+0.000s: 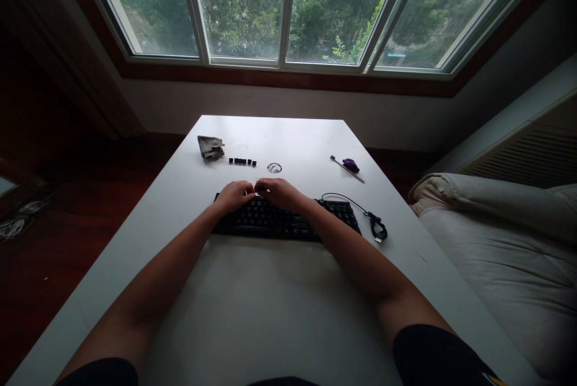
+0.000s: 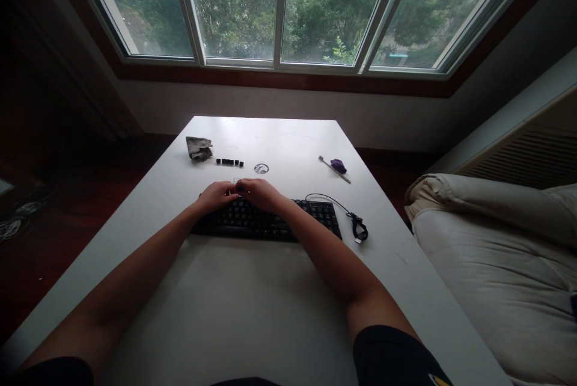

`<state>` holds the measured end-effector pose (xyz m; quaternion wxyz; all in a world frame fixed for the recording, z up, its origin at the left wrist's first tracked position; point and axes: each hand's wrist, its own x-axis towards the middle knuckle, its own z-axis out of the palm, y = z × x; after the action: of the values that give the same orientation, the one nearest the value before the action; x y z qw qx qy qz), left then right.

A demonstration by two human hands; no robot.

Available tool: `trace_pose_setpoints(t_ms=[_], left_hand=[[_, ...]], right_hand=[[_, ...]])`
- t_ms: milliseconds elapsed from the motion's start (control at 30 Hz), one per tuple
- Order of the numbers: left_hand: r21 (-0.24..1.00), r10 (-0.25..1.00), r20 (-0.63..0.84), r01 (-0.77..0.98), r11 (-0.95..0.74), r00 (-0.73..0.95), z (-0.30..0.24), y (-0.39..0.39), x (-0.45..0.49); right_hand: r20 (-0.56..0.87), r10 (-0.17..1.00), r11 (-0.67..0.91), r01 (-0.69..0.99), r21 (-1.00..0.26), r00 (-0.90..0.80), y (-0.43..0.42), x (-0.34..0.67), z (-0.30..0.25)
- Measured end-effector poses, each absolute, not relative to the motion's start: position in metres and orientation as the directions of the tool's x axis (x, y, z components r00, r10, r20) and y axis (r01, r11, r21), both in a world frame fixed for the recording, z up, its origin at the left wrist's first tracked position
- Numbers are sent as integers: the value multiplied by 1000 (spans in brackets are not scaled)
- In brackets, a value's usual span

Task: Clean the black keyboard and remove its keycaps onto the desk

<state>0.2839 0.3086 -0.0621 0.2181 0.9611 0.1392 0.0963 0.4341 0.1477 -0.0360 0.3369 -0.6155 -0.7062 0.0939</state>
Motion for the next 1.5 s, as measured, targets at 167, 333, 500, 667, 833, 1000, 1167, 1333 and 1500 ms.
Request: trace_pose_setpoints(t_ms=[167,333,500,667,833,1000,1167,1333,1500], left_hand=[[451,298,127,213,-867,946,-61,308,284],[465,299,118,213,-859,947,-60,308,284],[468,287,122,201,-861,950,-60,309,283],[473,290,129,198,-859,948,-60,308,282],[473,285,130,193,-860,950,-60,309,282],[480,292,120,202,-853,949,-60,310,282],[487,289,119,198,-851,950,-57,310,281],[486,299,104,214,-848,949,-57,309,281],[481,300,109,214,-850,948,-60,310,281]], right_hand=[[340,940,227,788,-572,-24,149,436,-35],[340,941,224,728,-647,12,150,442,-41],[321,946,216,640,-737,49,151,449,-46],[343,939,245,638,-730,32,151,449,-46],[334,942,247,596,-764,37,150,448,-46],[278,959,217,483,-848,56,147,449,-45],[249,966,191,461,-867,67,147,448,-42],[235,968,156,525,-837,87,150,445,-46],[251,960,135,573,-808,128,150,446,-46]])
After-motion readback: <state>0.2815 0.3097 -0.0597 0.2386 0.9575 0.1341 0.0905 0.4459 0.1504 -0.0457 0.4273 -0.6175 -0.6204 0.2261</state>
